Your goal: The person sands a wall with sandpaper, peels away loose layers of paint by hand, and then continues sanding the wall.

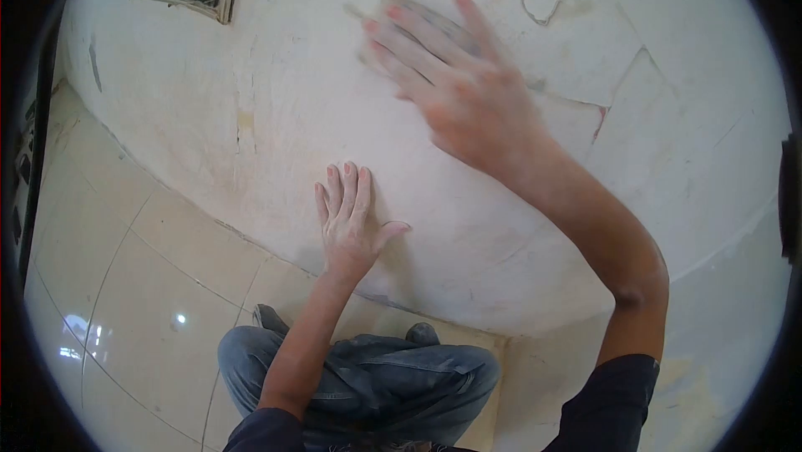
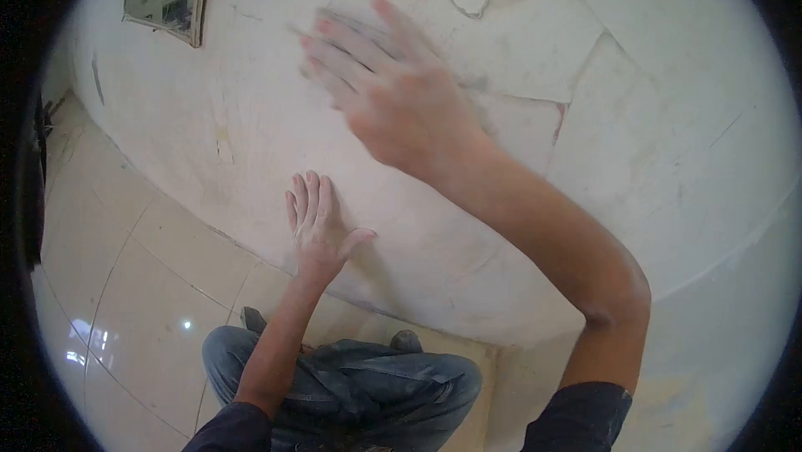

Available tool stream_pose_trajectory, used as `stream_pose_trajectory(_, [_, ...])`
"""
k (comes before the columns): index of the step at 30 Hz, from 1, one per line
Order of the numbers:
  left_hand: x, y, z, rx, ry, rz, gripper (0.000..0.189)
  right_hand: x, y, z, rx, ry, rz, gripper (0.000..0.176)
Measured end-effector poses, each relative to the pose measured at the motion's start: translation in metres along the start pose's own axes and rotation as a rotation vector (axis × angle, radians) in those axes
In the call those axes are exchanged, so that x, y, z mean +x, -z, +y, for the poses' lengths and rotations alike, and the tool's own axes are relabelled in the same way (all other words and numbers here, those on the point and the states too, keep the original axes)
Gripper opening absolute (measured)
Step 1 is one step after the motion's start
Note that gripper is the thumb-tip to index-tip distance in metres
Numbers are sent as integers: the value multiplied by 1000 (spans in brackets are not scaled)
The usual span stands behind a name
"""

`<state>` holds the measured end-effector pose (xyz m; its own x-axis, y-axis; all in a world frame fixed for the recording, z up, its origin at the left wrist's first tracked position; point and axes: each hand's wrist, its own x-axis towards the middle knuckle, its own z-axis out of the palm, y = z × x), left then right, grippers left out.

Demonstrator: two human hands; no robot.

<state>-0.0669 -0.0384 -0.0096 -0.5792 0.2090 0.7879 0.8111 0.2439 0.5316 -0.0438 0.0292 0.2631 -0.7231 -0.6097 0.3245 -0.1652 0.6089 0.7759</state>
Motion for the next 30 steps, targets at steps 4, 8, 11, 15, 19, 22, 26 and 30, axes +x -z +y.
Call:
stream_pose_trajectory(4, [-3, -3, 0, -4, 8, 3, 108, -44, 14, 3, -22, -47, -68, 51])
stream_pose_trajectory(8, [-2, -1, 0, 14, -2, -1, 108, -9, 2, -2, -9, -28, -24, 49])
stream_pose_trajectory(11, [0, 1, 0, -11, 23, -23, 108, 28, -19, -9, -43, -13, 53, 47])
stream_pose_trajectory(15, [1, 3, -2, 6, -12, -7, 107, 18, -22, -7, -92, 39, 56, 46])
stream_pose_trajectory(19, [1, 3, -2, -2, -16, 1, 107, -52, 8, 4, -33, -11, -61, 47])
stream_pose_trajectory(22, [1, 2, 0, -11, -2, 2, 107, -107, 40, 21, -113, -92, -133, 47])
stream_pose_trajectory(26, [0, 0, 0, -8, -8, 22, 107, -126, 62, 34, -218, -137, -181, 51])
stream_pose_trajectory(30, [0, -2, -2, -15, 0, 21, 108, -83, 47, 30, -158, -129, -82, 49])
